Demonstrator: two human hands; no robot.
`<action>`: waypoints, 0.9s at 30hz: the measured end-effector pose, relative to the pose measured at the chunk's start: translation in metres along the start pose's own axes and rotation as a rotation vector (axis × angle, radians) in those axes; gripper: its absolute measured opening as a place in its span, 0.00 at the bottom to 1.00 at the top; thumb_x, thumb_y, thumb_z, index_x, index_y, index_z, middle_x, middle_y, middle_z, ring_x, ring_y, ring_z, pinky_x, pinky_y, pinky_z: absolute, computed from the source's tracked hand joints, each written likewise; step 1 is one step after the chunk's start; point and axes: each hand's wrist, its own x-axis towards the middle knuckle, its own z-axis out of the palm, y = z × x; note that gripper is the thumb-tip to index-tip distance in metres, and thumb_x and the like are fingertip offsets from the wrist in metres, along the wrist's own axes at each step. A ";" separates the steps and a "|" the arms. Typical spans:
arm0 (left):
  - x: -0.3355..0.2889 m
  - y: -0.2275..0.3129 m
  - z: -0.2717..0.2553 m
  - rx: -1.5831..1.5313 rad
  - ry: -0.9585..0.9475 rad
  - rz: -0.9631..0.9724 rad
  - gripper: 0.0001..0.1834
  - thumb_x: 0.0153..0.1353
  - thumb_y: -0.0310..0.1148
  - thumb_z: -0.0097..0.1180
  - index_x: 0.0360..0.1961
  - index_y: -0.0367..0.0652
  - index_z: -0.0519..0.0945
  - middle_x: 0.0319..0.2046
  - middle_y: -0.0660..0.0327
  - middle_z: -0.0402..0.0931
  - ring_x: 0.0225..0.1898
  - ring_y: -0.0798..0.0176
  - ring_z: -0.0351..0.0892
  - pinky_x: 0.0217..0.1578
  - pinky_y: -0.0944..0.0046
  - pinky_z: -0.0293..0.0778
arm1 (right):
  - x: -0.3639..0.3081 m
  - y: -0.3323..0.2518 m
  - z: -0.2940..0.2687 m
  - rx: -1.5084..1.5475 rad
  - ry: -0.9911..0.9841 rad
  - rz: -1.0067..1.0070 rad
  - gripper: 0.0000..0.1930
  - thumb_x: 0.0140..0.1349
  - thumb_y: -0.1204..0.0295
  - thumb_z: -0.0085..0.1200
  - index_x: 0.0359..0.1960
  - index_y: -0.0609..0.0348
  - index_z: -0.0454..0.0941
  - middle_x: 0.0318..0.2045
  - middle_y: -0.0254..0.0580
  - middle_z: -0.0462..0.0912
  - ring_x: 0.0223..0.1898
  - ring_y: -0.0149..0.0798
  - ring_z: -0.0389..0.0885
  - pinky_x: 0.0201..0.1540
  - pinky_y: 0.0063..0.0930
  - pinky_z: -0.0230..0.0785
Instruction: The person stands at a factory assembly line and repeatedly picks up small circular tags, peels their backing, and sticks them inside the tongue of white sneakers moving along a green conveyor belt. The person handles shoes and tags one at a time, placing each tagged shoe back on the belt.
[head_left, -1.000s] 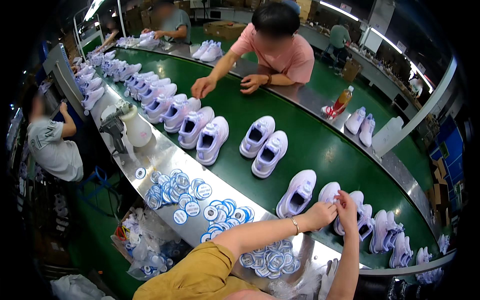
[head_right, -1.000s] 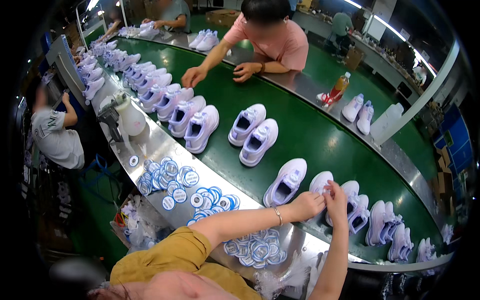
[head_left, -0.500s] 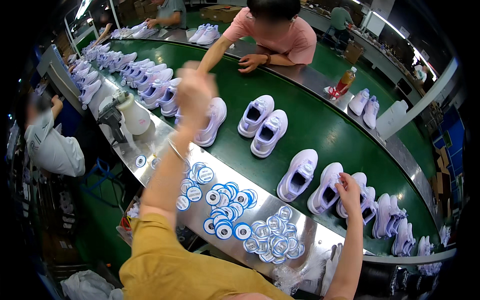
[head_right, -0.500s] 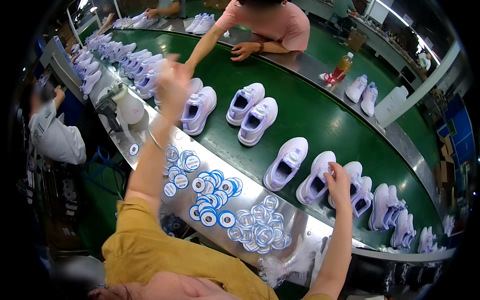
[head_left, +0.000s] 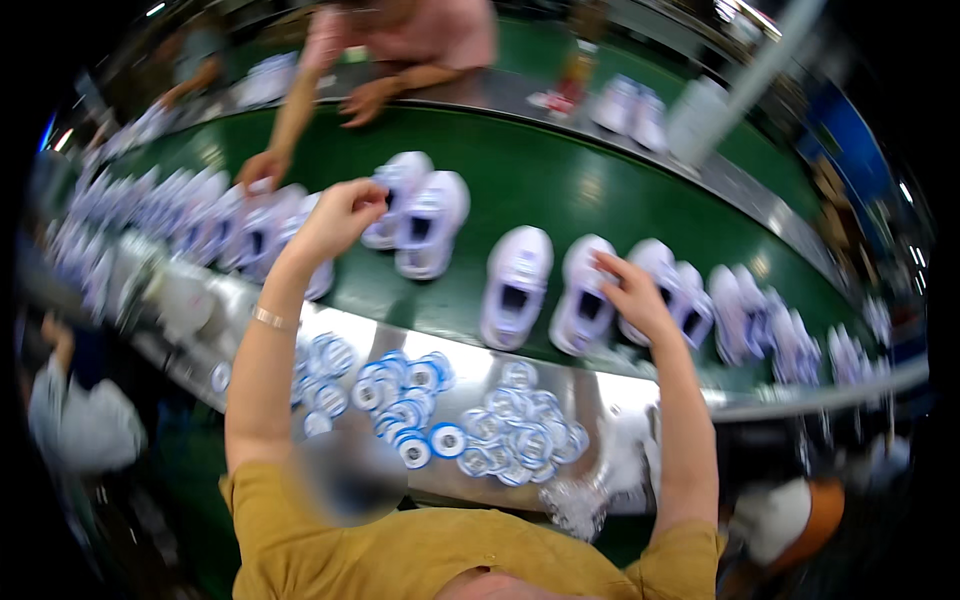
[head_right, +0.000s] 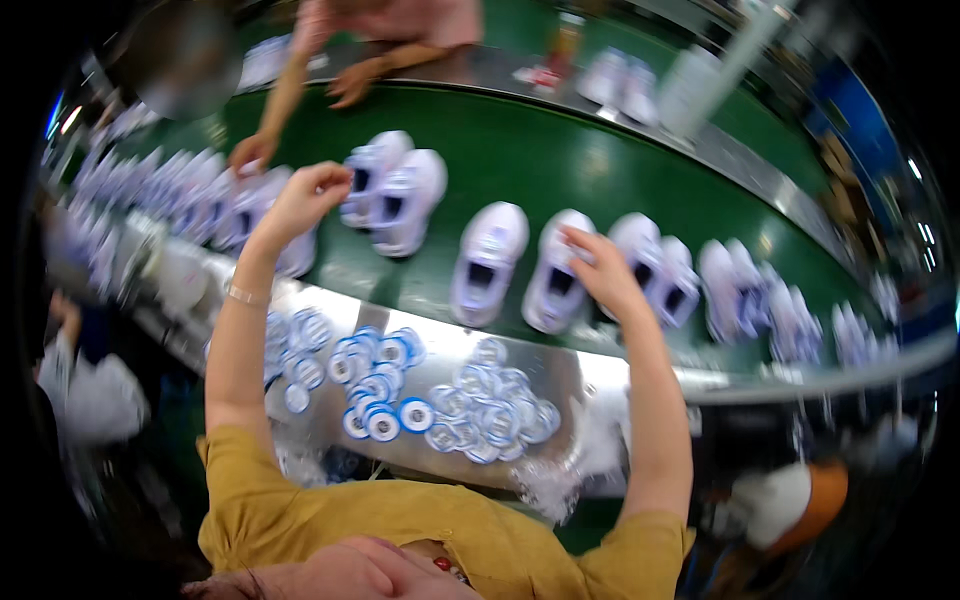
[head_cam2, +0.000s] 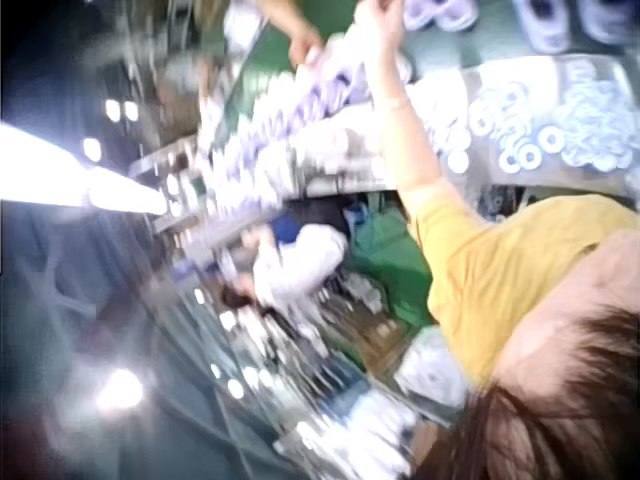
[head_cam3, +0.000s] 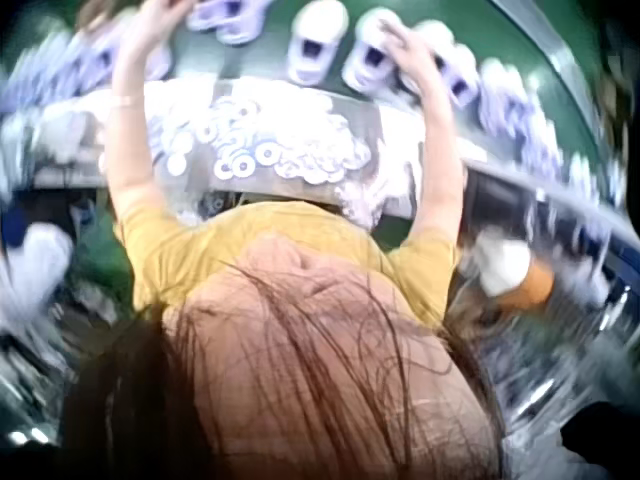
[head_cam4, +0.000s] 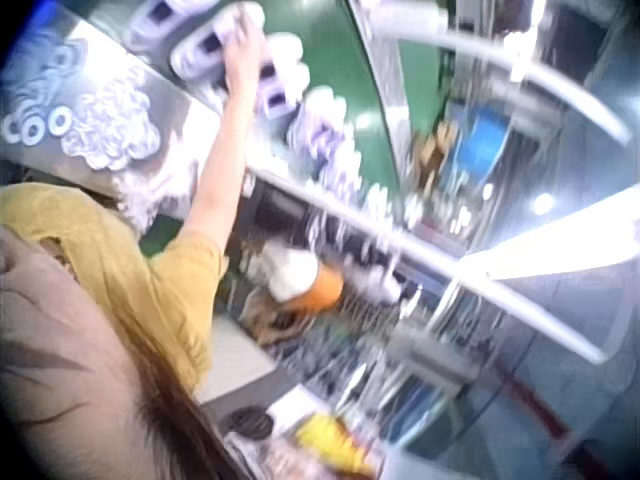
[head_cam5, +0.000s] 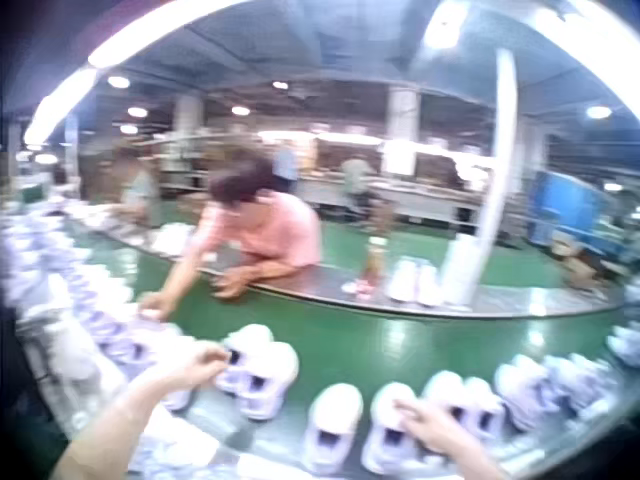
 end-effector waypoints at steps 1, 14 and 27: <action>-0.001 0.017 0.033 -0.072 -0.028 0.037 0.10 0.57 0.26 0.57 0.39 0.33 0.78 0.31 0.57 0.80 0.32 0.68 0.77 0.33 0.68 0.73 | 0.003 -0.008 0.001 0.089 -0.017 0.042 0.27 0.54 0.80 0.50 0.60 0.56 0.69 0.47 0.40 0.81 0.37 0.27 0.75 0.39 0.21 0.68; 0.011 0.108 0.280 0.161 0.196 0.377 0.11 0.46 0.18 0.56 0.34 0.36 0.76 0.34 0.52 0.73 0.39 0.47 0.73 0.37 0.54 0.71 | 0.002 0.002 0.008 0.429 0.021 0.099 0.38 0.49 0.79 0.62 0.65 0.57 0.60 0.45 0.42 0.81 0.29 0.31 0.76 0.37 0.24 0.73; -0.002 0.096 0.285 0.190 0.374 0.472 0.08 0.46 0.20 0.58 0.30 0.38 0.78 0.29 0.57 0.75 0.32 0.54 0.76 0.31 0.58 0.72 | 0.013 -0.004 0.020 0.051 0.107 -0.076 0.27 0.49 0.73 0.59 0.54 0.62 0.71 0.35 0.50 0.81 0.39 0.52 0.79 0.41 0.38 0.73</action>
